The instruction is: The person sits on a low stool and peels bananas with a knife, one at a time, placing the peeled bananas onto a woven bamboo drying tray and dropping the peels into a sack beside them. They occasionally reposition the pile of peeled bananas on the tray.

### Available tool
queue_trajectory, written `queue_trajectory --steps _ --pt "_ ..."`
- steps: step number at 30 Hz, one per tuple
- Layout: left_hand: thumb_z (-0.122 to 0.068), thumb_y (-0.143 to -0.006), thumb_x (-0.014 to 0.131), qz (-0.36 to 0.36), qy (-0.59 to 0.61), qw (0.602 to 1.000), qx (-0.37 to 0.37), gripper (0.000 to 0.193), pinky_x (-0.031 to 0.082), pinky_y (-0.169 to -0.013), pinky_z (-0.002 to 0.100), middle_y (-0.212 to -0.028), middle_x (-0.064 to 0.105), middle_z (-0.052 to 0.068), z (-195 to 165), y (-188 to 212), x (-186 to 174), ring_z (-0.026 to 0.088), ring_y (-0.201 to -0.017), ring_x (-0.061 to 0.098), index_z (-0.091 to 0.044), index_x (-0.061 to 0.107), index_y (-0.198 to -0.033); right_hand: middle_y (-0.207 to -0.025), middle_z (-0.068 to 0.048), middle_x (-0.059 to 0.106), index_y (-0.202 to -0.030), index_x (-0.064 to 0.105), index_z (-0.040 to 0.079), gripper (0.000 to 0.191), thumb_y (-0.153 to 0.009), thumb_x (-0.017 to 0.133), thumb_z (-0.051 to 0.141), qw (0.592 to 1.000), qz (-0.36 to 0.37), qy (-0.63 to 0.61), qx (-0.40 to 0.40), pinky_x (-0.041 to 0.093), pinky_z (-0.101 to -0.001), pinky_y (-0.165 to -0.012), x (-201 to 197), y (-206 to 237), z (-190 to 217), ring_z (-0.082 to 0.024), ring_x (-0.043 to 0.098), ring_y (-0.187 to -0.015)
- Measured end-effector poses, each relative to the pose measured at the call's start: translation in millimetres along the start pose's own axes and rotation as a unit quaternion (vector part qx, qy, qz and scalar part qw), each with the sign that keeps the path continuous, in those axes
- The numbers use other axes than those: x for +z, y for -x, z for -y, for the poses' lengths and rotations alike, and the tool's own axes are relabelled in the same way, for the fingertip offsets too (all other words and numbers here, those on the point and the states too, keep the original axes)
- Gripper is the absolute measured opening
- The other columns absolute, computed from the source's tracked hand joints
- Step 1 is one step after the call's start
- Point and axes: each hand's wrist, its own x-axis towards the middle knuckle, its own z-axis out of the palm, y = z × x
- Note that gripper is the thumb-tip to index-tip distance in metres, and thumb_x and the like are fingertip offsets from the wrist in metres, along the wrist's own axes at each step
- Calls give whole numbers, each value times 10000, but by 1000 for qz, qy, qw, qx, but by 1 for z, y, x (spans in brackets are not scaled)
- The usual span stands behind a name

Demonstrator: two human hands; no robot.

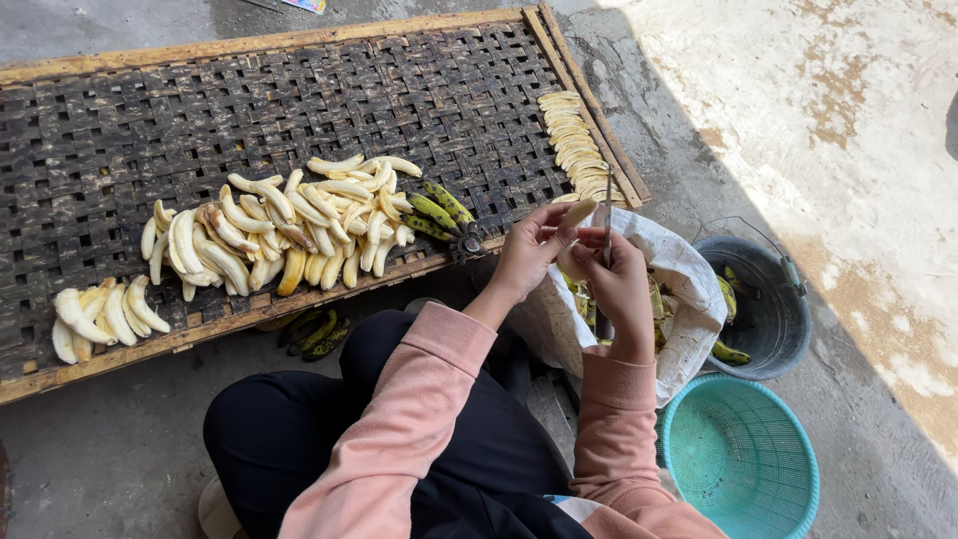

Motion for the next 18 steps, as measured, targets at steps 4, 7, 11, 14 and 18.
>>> queue_trajectory --steps 4,7,11,14,18 --pt "-112 -1008 658 -67 44 997 13 325 599 -903 302 -1153 731 66 -8 -4 -2 137 -999 693 -58 657 -1329 -867 -59 722 -1115 759 -6 172 -1004 729 121 988 -98 106 46 444 -259 -615 -25 12 -1 -87 569 -687" --pt "-177 -1039 572 -93 164 978 -84 343 624 -873 320 -1174 719 90 -13 -10 -15 152 -1000 707 -52 600 -1357 -934 -63 695 -1148 740 -2 180 -1020 719 123 967 -183 178 -10 457 -240 -621 -45 19 3 -87 587 -721" --pt "-192 -1074 564 99 302 922 -221 407 631 -852 342 -1204 698 211 -19 -6 -23 242 -977 732 49 571 -1402 -1063 65 688 -1353 601 83 387 -982 693 147 986 -151 59 -46 426 -208 -520 -44 18 7 -39 555 -642" --pt "-193 -1055 559 213 283 880 -317 410 623 -866 331 -1231 669 263 -23 0 -20 268 -1018 748 62 538 -1376 -827 87 586 -1386 635 67 403 -1002 682 180 990 -24 -132 45 374 -192 -461 -32 12 7 -11 484 -558" --pt "-274 -1024 542 137 372 863 -314 418 623 -912 417 -1230 637 244 -27 -1 -23 331 -1064 718 49 511 -1287 -719 27 539 -1249 684 -14 290 -1028 702 174 970 -26 -235 53 388 -209 -448 -14 -1 3 -34 473 -518"
